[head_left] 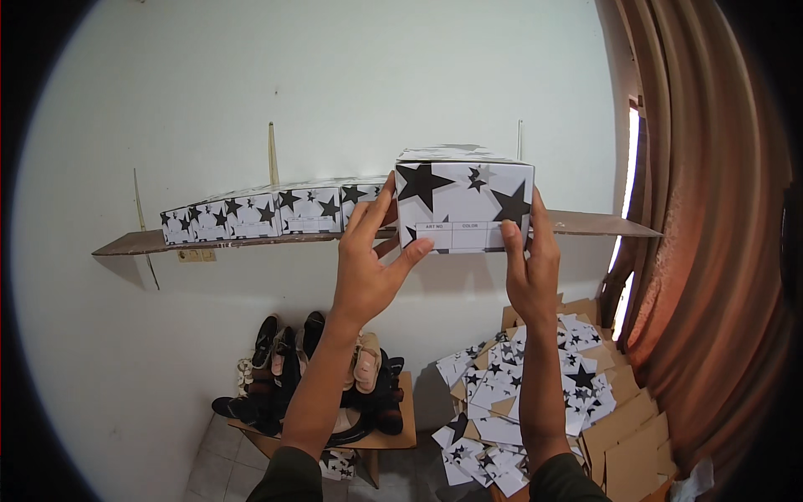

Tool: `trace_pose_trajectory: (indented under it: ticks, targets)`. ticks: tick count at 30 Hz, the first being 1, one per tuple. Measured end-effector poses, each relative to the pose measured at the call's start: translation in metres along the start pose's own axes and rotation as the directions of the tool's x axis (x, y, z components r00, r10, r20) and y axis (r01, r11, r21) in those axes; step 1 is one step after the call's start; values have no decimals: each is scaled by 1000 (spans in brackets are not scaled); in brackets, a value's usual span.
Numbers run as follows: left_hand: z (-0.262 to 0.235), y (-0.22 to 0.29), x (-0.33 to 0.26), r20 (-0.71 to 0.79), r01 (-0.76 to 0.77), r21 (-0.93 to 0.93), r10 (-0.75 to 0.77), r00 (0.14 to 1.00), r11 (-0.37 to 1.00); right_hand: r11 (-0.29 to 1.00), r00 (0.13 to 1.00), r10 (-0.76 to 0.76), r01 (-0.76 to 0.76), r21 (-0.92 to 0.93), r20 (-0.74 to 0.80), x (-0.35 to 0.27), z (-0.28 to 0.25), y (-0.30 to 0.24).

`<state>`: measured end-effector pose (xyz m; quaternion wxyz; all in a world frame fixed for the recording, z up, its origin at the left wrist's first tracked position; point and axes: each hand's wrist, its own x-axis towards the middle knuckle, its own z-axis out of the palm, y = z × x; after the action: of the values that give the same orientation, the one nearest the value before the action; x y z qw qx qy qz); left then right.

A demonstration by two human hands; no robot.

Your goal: Folding cardboard boxes and lining them with tissue paper for shoe packaging.

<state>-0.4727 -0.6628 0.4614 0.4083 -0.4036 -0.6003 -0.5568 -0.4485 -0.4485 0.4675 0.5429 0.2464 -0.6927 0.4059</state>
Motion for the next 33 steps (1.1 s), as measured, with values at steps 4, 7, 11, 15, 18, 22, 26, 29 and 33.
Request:
trace_pose_trajectory:
  ticks: [4,7,11,15,18,22,26,29,33]
  targets:
    - [63,-53,26,-14,75,34,-75,997,997,997,997,-81,81,7,-6,31,-9,93]
    - [99,-85,42,-9,131,104,-131,991,986,993,993,-118,118,-3,22,52,-12,152]
    - [139,-131,54,-31,191,102,-189,981,976,995,993,-100,98,22,68,66,-7,218]
    - [151,-171,60,-35,225,93,-223,974,970,999,995,-50,50,4,87,66,10,257]
    - [154,-198,59,-50,225,100,-221,974,969,1000,989,14,-13,-9,149,69,22,276]
    - [144,-222,53,-61,224,234,-215,975,946,998,993,-37,44,-51,114,59,47,294]
    - [132,-241,49,-74,-11,539,60,995,842,998,998,-20,23,-54,65,55,68,293]
    - [123,-237,51,-66,-105,708,214,975,698,979,986,-148,134,-154,-80,50,81,279]
    - [115,-234,40,84,-226,785,263,961,577,902,964,-262,230,-365,-39,31,92,260]
